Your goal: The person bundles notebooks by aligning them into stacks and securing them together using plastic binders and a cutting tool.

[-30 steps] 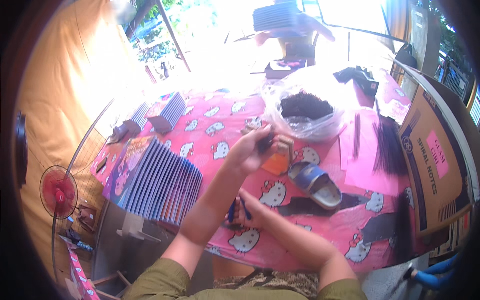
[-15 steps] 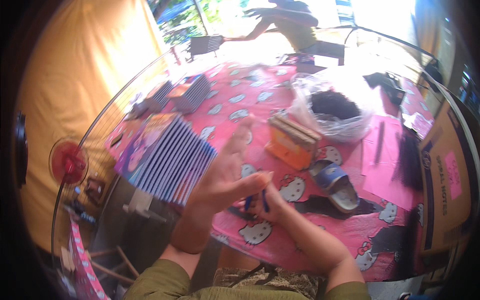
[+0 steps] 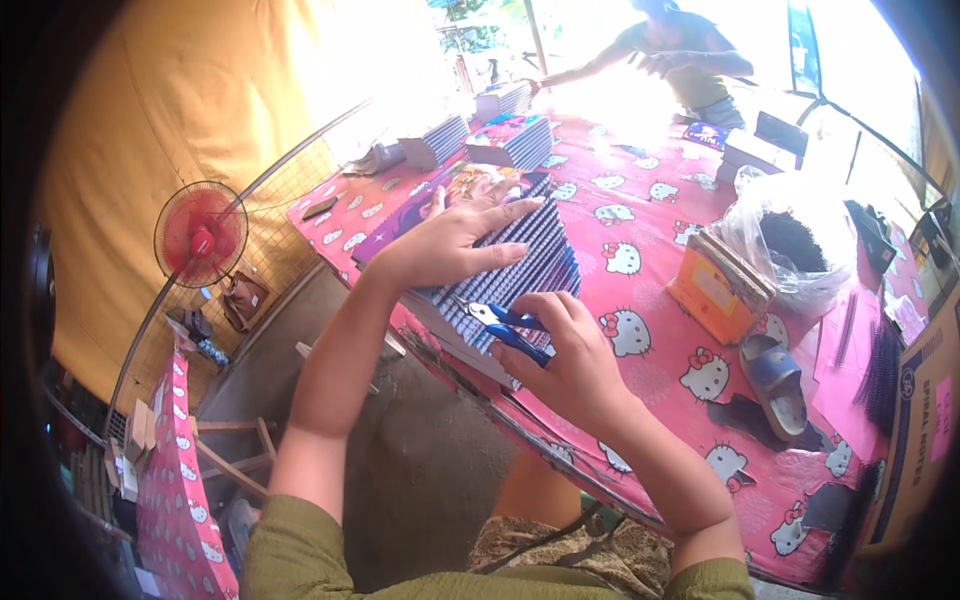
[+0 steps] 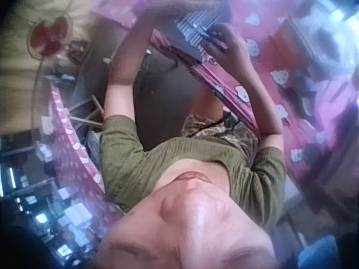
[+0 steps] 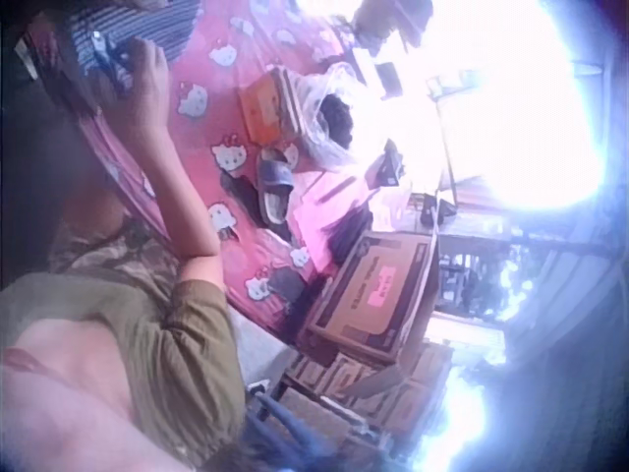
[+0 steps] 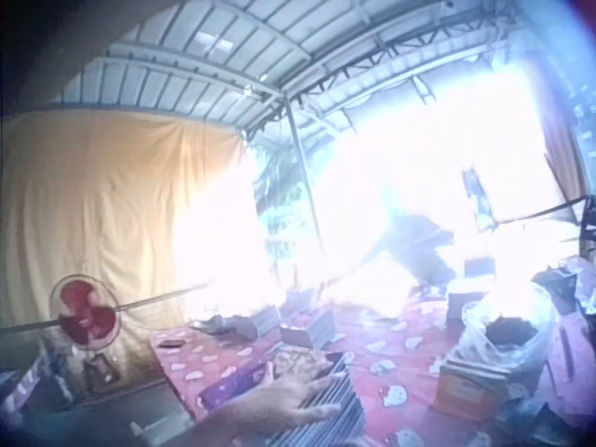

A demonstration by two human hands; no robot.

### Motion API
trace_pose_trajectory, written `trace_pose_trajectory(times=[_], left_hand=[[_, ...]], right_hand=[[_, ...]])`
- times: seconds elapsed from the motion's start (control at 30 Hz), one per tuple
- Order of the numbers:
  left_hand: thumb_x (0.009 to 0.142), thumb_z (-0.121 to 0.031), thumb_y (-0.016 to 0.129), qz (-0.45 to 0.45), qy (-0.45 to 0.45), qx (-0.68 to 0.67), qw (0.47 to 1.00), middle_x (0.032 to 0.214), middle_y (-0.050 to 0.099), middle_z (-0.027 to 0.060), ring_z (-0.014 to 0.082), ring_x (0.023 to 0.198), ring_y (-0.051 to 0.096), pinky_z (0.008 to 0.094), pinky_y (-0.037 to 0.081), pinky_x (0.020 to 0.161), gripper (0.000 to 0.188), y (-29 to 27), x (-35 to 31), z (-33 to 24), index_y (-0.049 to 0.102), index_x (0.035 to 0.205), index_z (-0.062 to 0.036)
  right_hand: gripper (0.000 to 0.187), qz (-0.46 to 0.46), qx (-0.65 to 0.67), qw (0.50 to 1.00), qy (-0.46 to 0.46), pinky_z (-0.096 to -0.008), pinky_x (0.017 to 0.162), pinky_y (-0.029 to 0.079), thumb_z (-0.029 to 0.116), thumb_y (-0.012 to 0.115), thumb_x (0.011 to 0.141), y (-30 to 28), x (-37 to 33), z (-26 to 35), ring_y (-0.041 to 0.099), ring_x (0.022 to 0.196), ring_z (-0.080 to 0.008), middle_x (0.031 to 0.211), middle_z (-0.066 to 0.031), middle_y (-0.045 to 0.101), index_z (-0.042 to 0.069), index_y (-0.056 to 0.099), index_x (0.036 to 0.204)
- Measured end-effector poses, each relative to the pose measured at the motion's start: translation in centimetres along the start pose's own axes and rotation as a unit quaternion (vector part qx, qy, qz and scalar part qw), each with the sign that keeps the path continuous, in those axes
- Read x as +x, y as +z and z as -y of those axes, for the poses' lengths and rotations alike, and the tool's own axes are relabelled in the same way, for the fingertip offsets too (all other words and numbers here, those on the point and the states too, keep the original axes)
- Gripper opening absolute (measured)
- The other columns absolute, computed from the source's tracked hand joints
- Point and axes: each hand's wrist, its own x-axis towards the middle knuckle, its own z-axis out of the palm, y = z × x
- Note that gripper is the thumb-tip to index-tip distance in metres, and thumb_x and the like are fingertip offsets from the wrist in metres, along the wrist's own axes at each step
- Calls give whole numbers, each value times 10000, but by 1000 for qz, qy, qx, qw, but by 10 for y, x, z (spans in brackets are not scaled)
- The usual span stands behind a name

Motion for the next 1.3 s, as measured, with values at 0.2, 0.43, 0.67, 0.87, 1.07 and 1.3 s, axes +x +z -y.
trace_pose_trajectory(times=[0.2,0.43,0.67,0.87,1.07,1.3], left_hand=[[976,-305,444,-16,17,-60,998,1545,297,137,358,1453,181,671,13,1098,421,11,-1,12,513,1384,-228],[939,-506,486,5,34,-34,999,1561,272,104,382,1447,180,687,12,1088,400,5,-8,8,681,1170,-244],[857,-577,582,-1,61,-135,989,1544,309,121,353,1446,209,552,98,1147,442,11,-5,24,778,884,-181],[862,-463,650,-24,82,-142,986,1506,351,191,316,1436,259,430,220,1139,374,9,-4,24,772,817,-113],[826,-401,711,-59,109,-167,978,1469,386,232,321,1407,326,382,278,1117,342,8,-5,22,762,769,-67],[810,-405,729,-76,114,-158,978,1433,431,241,330,1384,364,388,297,1109,365,8,-5,22,764,807,-42]], right_hand=[[422,-55,-168,978,-113,-418,802,463,237,770,736,2,12,7,581,906,-306,995,-115,585,74,594,1083],[375,285,468,759,352,-296,590,529,329,640,929,-18,38,-13,622,612,-148,744,-87,678,-19,625,1068],[423,191,166,963,94,-353,802,487,362,661,901,-9,10,-13,612,913,-240,981,-89,621,32,582,1154],[415,60,-21,997,-48,-401,793,468,272,748,792,-7,4,-11,581,883,-308,951,-123,581,69,609,1126],[449,5,-136,985,-105,-429,821,429,314,767,756,-4,2,-12,563,929,-283,1036,-106,573,92,616,1116],[412,-38,-172,972,-152,-396,778,453,339,757,784,8,12,-13,588,865,-231,998,-81,607,73,642,1078]])
